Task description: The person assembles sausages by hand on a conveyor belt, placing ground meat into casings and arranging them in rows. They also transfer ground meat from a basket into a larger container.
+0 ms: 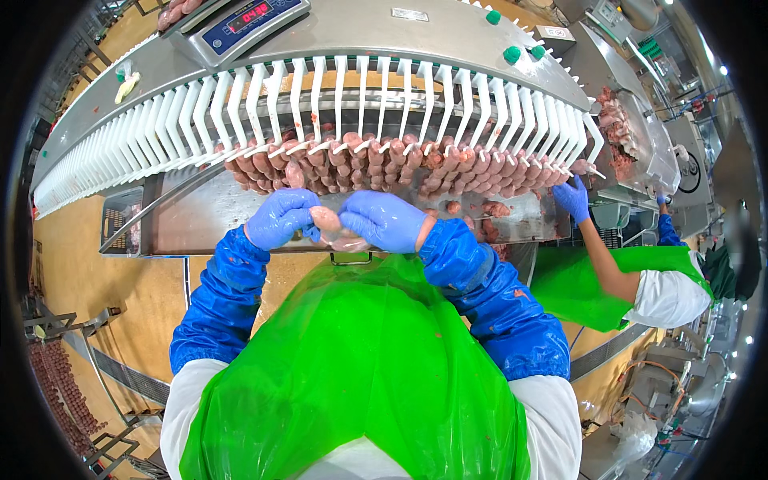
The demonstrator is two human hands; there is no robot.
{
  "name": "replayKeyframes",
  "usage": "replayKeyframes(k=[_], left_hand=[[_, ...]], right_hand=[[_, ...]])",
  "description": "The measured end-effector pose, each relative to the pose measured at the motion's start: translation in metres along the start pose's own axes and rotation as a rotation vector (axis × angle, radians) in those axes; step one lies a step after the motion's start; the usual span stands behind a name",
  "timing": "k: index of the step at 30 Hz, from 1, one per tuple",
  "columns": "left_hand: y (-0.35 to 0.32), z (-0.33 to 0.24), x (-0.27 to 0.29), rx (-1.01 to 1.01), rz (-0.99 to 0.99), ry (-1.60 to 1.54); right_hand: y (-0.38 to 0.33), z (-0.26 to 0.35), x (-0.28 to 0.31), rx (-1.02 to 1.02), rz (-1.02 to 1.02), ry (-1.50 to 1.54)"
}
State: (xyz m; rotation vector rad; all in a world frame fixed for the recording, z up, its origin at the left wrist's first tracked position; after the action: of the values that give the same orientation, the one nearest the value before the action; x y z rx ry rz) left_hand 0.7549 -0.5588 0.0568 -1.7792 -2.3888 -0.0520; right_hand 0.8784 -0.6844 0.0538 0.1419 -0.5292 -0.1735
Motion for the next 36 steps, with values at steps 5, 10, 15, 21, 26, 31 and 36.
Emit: replayKeyframes(k=[5,10,15,21,26,31,36], left_hand=[[-0.006,0.009,0.004,-0.043,-0.039,0.154],[-0.026,0.007,-0.029,-0.107,-0.014,0.016],[-0.044,0.046,0.001,-0.083,-0.324,-0.136],[-0.062,0.088,0.011,-0.103,-0.681,-0.243],[-0.051,0.084,0.02,-0.229,-0.889,-0.347],[-0.018,0.08,0.041,-0.249,-0.898,-0.256],[0.006,0.097,0.059,-0.007,-1.013,0.464]], right_hand=[[-0.015,0.039,0.006,-0.36,0.403,0.355],[0.001,0.019,0.024,-0.245,-0.04,0.555],[-0.013,0.015,-0.003,-0.06,0.421,0.424],[0.056,0.048,-0.039,0.054,0.239,0.19],[0.136,0.044,-0.06,0.09,0.179,0.016],[0.171,0.022,-0.044,0.111,-0.109,-0.39],[0.17,0.026,-0.026,-0.079,-0.004,-0.669]])
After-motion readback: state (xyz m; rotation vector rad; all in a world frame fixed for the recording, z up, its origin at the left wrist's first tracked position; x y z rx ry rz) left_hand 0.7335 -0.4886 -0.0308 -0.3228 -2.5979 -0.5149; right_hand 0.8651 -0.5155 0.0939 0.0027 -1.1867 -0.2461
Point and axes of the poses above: each hand's wrist, its own y-axis towards the middle knuckle, its own x-axis out of the back of the hand, z = x × y, the point moved 6 cm from there along y, towards the middle knuckle, and after that the axes turned 10 degrees about -z, right-handed, at the moved point
